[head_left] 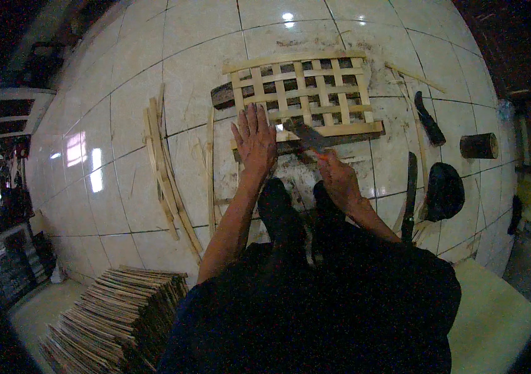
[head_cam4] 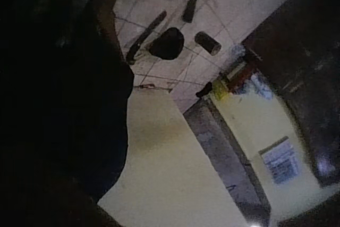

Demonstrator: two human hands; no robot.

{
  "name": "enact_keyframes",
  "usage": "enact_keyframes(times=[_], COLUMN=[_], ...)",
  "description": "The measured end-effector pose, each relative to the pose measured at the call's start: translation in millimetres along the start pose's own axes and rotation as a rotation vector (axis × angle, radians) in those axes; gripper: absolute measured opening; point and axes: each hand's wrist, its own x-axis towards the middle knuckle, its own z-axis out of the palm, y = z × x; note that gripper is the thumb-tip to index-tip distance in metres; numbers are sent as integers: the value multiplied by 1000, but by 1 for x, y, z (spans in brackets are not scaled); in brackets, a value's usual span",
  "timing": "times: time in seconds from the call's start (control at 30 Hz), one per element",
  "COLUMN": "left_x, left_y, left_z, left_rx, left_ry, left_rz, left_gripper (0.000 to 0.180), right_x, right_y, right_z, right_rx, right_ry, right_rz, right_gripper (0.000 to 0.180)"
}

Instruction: The person assembles a rectangular wooden lattice by inserting thin wooden strips into a frame and tapping them into place with a hammer. The person repeatedly adjusts the strips and uses the hammer to secure them, then stacks the completed lattice with others.

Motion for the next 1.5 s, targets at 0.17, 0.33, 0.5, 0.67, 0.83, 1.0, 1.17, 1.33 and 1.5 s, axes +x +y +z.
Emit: enact_keyframes(times=[0.17,0.33,0.5,0.67,0.83,1.0,1.17,1.33,1.5], left_x=[0,3,-1,2,8,0,6,0,2], left_y=[-2,0,-3,-2,0,-20,-12,43,54], left_z=[3,0,2,5,18,44,27,5,2], left_rx=[-46,1,-12,22,164,-7,-314,-305,-251], left_ry=[-13,-28,-79,-81,-239,-171,72,-22,-82], left_rz=[-16,-18,-59,-28,3,-61,202,507,444], left_gripper=[57,58,58,59,59,59,51,47,43], right_x=[14,3,18,5,0,-11,-101,-140,-186], right_y=[3,-1,-5,16,14,-15,66,119,158], right_z=[1,-4,0,11,6,-57,-53,-48,-70], right_rx=[-104,-4,-167,-40,97,-54,1,-229,-620], right_ry=[-173,107,-140,113,-47,-290,188,241,603], right_rz=[107,-240,92,-305,-96,47,180,433,313], right_gripper=[25,26,24,24,31,50,34,34,41])
